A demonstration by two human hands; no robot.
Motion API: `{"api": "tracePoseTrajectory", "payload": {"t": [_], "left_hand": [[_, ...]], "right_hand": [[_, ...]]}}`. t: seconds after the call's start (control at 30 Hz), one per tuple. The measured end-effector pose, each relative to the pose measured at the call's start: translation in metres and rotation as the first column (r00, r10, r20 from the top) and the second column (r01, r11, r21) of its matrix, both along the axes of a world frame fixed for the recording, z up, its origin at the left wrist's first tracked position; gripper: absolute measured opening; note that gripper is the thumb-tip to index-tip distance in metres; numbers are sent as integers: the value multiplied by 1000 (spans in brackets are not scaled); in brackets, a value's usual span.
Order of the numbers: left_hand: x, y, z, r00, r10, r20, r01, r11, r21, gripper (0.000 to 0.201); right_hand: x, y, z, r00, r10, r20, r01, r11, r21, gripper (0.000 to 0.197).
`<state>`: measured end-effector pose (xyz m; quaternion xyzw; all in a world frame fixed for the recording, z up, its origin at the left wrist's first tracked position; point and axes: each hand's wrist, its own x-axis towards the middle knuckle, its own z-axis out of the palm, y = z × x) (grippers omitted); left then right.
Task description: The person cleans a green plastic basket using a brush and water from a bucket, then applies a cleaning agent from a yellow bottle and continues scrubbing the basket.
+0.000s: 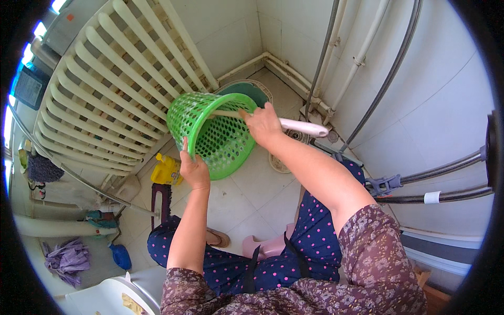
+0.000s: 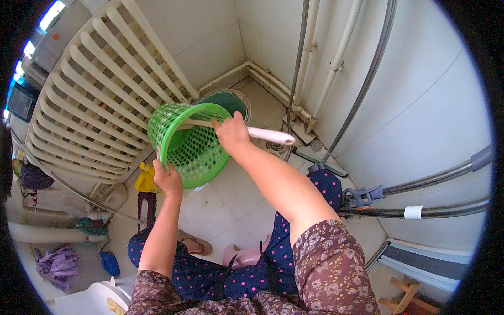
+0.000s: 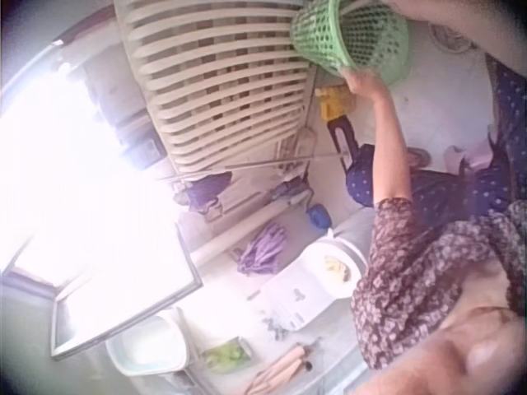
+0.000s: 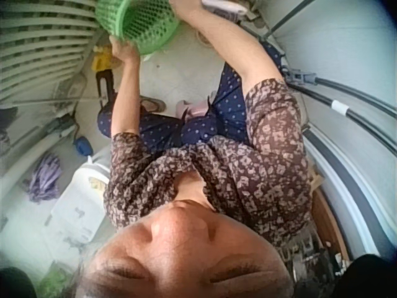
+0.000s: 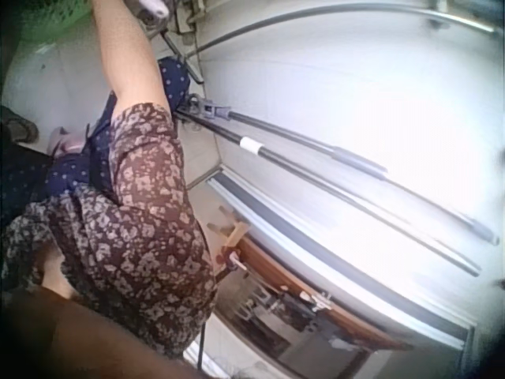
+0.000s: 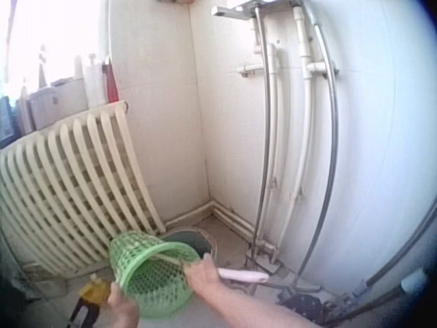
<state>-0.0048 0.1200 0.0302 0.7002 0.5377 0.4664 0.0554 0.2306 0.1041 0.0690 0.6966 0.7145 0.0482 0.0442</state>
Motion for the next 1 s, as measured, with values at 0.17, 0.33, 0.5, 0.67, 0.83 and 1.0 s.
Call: {"api": "tracePoseTrajectory", "payload": {"t": [0.17,0.33,0.5,0.67,0.83,1.0], "left_hand": [[5,7,-1,998,56,-29,-57,997,-45,51],[10,2,0,995,76,72,-74,997,-28,15],[6,10,3,1000,-23,20,20,987,161,43],[-12,14,6,992,98,-74,-101,994,-39,34],[3,8,1,998,-10,-62,12,999,31,44],[8,5,3,995,22,-94,-26,999,-44,47]], "right_hand": [[-10,-22,-13,965,-146,-216,112,980,-164,40],[-71,-53,-42,202,-622,-756,-64,762,-644,31],[-80,-56,-41,-211,-790,-576,-358,611,-706,34],[-9,-58,-28,856,-183,-483,9,940,-341,31],[16,-36,-24,971,-157,-183,139,985,-104,43],[-50,-47,-26,719,-369,-588,88,889,-450,39]]}}
